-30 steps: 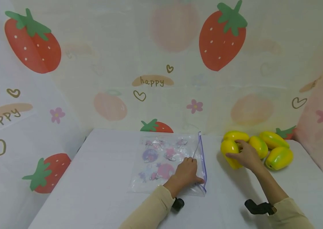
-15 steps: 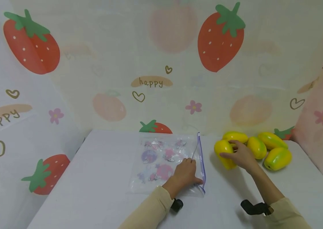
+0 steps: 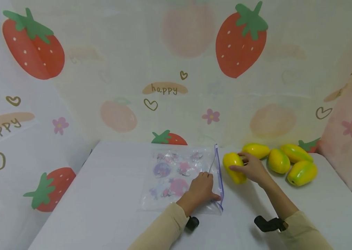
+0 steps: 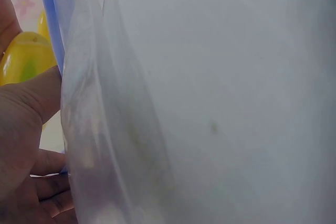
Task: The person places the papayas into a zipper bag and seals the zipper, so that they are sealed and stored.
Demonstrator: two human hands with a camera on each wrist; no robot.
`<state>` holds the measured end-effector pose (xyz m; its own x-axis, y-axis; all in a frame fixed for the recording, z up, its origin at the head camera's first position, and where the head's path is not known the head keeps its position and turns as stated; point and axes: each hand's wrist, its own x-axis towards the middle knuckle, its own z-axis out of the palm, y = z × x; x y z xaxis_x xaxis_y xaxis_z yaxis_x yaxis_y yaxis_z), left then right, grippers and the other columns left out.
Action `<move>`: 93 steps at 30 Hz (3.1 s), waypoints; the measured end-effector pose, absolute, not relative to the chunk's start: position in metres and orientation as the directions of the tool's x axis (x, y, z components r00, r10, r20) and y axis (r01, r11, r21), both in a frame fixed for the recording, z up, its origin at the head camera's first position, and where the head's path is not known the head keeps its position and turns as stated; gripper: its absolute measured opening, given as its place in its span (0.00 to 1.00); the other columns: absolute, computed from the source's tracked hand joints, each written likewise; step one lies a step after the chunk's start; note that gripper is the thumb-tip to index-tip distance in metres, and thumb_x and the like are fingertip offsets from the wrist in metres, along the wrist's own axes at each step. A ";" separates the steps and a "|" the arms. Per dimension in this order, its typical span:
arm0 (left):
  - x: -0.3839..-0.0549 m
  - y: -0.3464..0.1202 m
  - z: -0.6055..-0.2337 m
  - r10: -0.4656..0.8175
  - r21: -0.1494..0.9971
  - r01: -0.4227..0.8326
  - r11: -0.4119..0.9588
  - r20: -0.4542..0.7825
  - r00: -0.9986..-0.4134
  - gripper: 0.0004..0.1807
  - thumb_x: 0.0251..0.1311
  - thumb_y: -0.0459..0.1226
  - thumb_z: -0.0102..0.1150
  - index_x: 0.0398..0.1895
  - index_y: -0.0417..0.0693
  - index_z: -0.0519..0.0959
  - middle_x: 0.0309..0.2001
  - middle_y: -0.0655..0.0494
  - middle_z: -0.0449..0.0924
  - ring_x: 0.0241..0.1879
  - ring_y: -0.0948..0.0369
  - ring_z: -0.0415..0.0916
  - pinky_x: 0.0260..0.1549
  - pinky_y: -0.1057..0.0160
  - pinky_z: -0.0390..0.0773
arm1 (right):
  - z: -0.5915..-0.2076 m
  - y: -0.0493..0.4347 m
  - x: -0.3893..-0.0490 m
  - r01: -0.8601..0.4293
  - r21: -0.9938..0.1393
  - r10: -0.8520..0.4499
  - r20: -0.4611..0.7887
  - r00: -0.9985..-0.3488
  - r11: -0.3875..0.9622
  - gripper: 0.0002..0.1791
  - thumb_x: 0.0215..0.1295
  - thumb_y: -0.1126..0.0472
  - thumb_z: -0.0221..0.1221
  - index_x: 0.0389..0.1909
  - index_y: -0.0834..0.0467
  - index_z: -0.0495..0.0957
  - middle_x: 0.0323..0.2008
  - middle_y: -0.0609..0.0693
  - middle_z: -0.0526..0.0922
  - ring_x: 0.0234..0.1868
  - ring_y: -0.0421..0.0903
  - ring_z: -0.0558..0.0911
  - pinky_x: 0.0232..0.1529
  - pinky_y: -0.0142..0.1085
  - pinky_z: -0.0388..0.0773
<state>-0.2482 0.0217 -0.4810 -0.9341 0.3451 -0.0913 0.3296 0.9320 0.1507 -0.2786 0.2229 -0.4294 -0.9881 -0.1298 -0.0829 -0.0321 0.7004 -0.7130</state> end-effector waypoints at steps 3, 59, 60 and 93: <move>-0.250 0.021 -0.480 0.346 0.151 0.330 0.932 -0.094 -0.934 0.43 0.43 0.61 0.71 0.57 0.43 0.73 0.49 0.51 0.76 0.47 0.59 0.71 0.51 0.65 0.78 | -0.430 0.217 -0.281 -0.035 -0.721 -0.130 -0.076 -0.989 0.692 0.43 0.59 0.43 0.66 0.66 0.66 0.63 0.56 0.70 0.74 0.52 0.61 0.77 0.51 0.49 0.80; -0.253 0.007 -0.477 0.194 0.383 0.195 0.903 0.043 -0.980 0.28 0.48 0.44 0.74 0.45 0.44 0.67 0.36 0.52 0.71 0.36 0.58 0.68 0.38 0.64 0.76 | -0.443 0.172 -0.303 -0.097 -0.631 -0.203 -0.097 -0.974 0.770 0.37 0.57 0.47 0.67 0.57 0.68 0.67 0.51 0.69 0.78 0.45 0.58 0.80 0.46 0.46 0.81; -0.253 0.007 -0.476 0.186 0.388 0.189 0.902 0.046 -0.982 0.29 0.48 0.44 0.75 0.46 0.43 0.68 0.37 0.51 0.71 0.37 0.57 0.69 0.39 0.63 0.76 | -0.443 0.171 -0.303 -0.095 -0.630 -0.198 -0.095 -0.975 0.771 0.36 0.57 0.47 0.67 0.57 0.67 0.67 0.51 0.68 0.79 0.45 0.57 0.80 0.46 0.46 0.81; -0.258 0.008 -0.481 0.120 0.795 0.030 0.606 -0.054 -0.991 0.12 0.59 0.34 0.60 0.19 0.41 0.83 0.10 0.61 0.62 0.12 0.66 0.59 0.12 0.71 0.58 | -0.448 0.179 -0.292 -0.116 -0.606 -0.183 -0.051 -0.982 0.787 0.43 0.60 0.42 0.64 0.65 0.69 0.64 0.57 0.72 0.74 0.55 0.64 0.76 0.53 0.53 0.76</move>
